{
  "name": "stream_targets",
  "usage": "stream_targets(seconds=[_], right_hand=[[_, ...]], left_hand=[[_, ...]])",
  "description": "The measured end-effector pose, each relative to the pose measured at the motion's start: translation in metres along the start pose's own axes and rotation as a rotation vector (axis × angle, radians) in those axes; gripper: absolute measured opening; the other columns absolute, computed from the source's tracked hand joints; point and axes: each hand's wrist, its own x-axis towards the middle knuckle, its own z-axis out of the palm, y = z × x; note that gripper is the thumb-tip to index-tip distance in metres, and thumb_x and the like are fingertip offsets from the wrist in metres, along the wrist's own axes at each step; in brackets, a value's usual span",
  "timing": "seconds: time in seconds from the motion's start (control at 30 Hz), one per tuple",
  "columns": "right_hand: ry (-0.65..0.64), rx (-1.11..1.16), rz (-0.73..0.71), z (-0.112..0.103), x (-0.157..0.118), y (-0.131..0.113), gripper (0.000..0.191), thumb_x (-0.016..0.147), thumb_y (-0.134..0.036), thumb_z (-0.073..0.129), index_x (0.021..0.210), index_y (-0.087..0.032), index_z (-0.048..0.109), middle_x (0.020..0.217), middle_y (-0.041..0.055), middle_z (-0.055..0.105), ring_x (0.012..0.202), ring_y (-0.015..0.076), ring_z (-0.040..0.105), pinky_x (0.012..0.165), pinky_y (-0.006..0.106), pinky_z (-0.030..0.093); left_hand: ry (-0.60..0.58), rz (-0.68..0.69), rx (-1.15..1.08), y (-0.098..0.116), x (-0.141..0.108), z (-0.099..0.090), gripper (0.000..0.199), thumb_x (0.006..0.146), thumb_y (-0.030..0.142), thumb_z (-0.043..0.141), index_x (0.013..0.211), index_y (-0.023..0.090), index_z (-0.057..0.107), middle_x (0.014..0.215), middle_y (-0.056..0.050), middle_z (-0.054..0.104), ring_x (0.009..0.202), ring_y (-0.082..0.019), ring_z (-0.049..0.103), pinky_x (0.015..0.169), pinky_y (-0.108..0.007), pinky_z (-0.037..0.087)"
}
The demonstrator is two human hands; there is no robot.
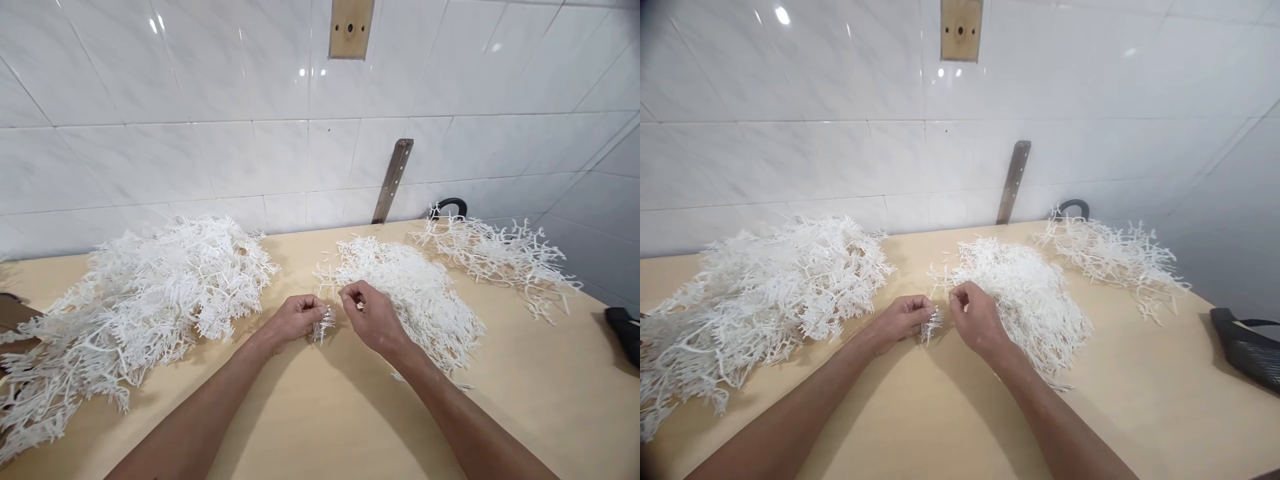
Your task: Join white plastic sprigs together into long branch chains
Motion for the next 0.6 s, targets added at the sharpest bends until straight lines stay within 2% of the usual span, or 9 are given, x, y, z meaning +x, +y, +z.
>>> stream_targets(seconds=[0.17,0.33,0.5,0.6], right_hand=[[-0.082,0.116,0.027,0.0017,-0.0055,-0.008,0.01,0.087,-0.03,0.057,0.083,-0.021,0.059,0.074,0.0015,0.065,0.066,0.0153,0.059,0.06,0.027,0.045],[-0.151,0.18,0.031,0.003,-0.0069,-0.0038,0.016,0.086,-0.036,0.061,0.09,-0.02,0.063,0.081,0.003,0.068,0.07,0.0159,0.063,0.061,0.027,0.049],[-0.24,0.196,0.11,0.0007,-0.0067,-0.0051,0.023,0.09,-0.041,0.056,0.089,-0.021,0.067,0.078,0.0016,0.068,0.046,0.0099,0.053,0.047,0.025,0.046],[-0.241,0.172,0.111,0.0001,-0.0065,-0.008,0.023,0.09,-0.04,0.055,0.086,-0.021,0.067,0.074,0.0004,0.067,0.043,0.0093,0.053,0.046,0.025,0.045]], left_hand=[[0.019,0.007,0.016,0.0014,0.0001,0.0011,0.042,0.068,0.053,0.076,0.074,0.015,0.058,0.058,0.005,0.045,0.049,-0.005,0.032,0.048,-0.021,0.023],[0.052,-0.005,0.013,0.0039,-0.001,0.0031,0.041,0.067,0.052,0.076,0.075,0.016,0.059,0.057,0.006,0.044,0.046,-0.004,0.029,0.047,-0.021,0.022],[0.048,-0.008,-0.01,0.004,-0.0009,0.0042,0.041,0.067,0.051,0.076,0.076,0.015,0.059,0.058,0.005,0.046,0.046,-0.004,0.03,0.047,-0.021,0.02],[0.053,-0.004,-0.017,0.0035,-0.0006,0.0046,0.04,0.067,0.051,0.076,0.074,0.015,0.058,0.059,0.005,0.046,0.046,-0.004,0.029,0.046,-0.021,0.02]])
